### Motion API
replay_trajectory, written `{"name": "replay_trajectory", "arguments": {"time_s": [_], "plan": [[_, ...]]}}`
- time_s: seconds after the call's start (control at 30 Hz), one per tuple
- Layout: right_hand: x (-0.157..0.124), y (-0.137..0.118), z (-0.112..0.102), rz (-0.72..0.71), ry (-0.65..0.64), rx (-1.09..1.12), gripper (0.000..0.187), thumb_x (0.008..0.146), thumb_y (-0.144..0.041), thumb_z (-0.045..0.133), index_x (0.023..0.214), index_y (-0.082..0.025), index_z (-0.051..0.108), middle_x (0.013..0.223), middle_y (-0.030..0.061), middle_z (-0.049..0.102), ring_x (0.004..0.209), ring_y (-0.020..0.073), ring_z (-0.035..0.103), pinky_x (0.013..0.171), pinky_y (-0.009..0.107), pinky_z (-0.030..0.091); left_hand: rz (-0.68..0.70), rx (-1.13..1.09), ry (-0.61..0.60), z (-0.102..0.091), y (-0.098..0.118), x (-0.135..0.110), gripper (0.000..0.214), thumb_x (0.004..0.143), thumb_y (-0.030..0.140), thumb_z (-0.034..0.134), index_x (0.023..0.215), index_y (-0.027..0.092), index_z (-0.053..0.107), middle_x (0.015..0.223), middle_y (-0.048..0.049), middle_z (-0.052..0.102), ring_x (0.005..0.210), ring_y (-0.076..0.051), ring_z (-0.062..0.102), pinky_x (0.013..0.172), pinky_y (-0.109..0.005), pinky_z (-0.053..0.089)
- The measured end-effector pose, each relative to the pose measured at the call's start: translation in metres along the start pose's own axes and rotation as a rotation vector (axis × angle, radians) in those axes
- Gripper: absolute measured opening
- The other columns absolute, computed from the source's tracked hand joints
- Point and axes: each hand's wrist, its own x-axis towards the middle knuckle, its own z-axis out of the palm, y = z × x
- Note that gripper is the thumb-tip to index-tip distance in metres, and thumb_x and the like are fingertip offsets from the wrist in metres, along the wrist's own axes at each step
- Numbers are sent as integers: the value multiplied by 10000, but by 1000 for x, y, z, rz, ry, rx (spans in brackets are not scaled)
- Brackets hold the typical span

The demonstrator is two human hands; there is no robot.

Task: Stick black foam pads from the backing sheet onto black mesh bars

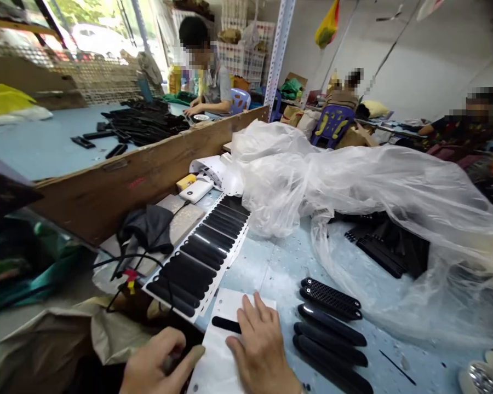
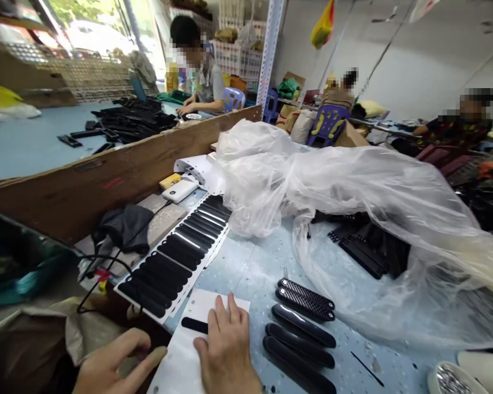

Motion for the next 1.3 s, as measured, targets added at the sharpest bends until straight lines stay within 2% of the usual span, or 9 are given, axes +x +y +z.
{"name": "replay_trajectory", "arguments": {"time_s": [0.13,0.23,0.37,0.5,0.67,0.83,0.97,1.13,1.3], "plan": [[-22,-3,-9,-100,50,17,271,882,-144,565,1147,-100,603,1236,178,668,1226,406,552,821,487,490,-322,-622,-349,15,10,-8,322,753,462,713,765,141,734,684,-56,719,647,-197,641,587,-243,495],[-27,-4,-17,-127,51,44,303,892,-173,565,1181,-88,598,1218,188,673,1224,403,558,838,502,504,-429,-1046,-359,27,29,-9,371,731,478,756,879,138,743,736,-58,727,688,-195,636,629,-252,492],[-23,-5,-27,-104,96,134,387,907,-238,573,1272,-107,572,1184,181,689,1153,368,620,837,500,541,-415,-1227,-336,28,51,-4,388,729,469,778,939,145,742,730,-44,704,693,-186,615,664,-269,494],[-12,-3,-35,-78,123,298,377,894,-219,603,1270,-195,611,1194,138,696,1141,341,636,853,497,563,-305,-1092,-381,17,65,7,351,807,489,697,865,146,742,699,-28,675,636,-150,567,587,-220,446],[3,-2,-46,70,47,882,324,940,-254,549,1245,-270,656,1096,81,747,979,233,715,857,401,590,25,-756,-406,-1,85,23,238,890,359,601,855,185,759,733,-20,682,715,-170,584,707,-244,482],[9,-6,-56,492,-52,1381,246,867,-380,653,1040,-252,773,1030,77,761,987,277,704,876,408,565,107,-670,-457,-1,96,38,259,910,300,534,824,178,746,727,-27,686,686,-170,591,653,-233,477],[16,-2,-55,730,-35,1546,266,872,-400,646,921,-178,784,832,83,761,780,239,715,699,331,571,105,-637,-483,4,93,45,279,890,328,539,804,167,750,685,-27,676,636,-170,583,596,-229,468],[44,42,-100,793,424,1514,245,846,-399,685,791,-162,718,707,57,724,659,193,699,670,313,567,24,-665,-396,-3,90,71,290,857,393,616,988,181,764,827,-40,757,773,-233,675,680,-257,525],[34,94,-172,733,744,1205,211,863,-372,675,892,-163,686,620,-17,613,504,139,622,530,270,517,73,-392,-96,1,90,156,366,838,423,591,1066,159,702,842,-40,753,723,-222,668,589,-237,497]]}}
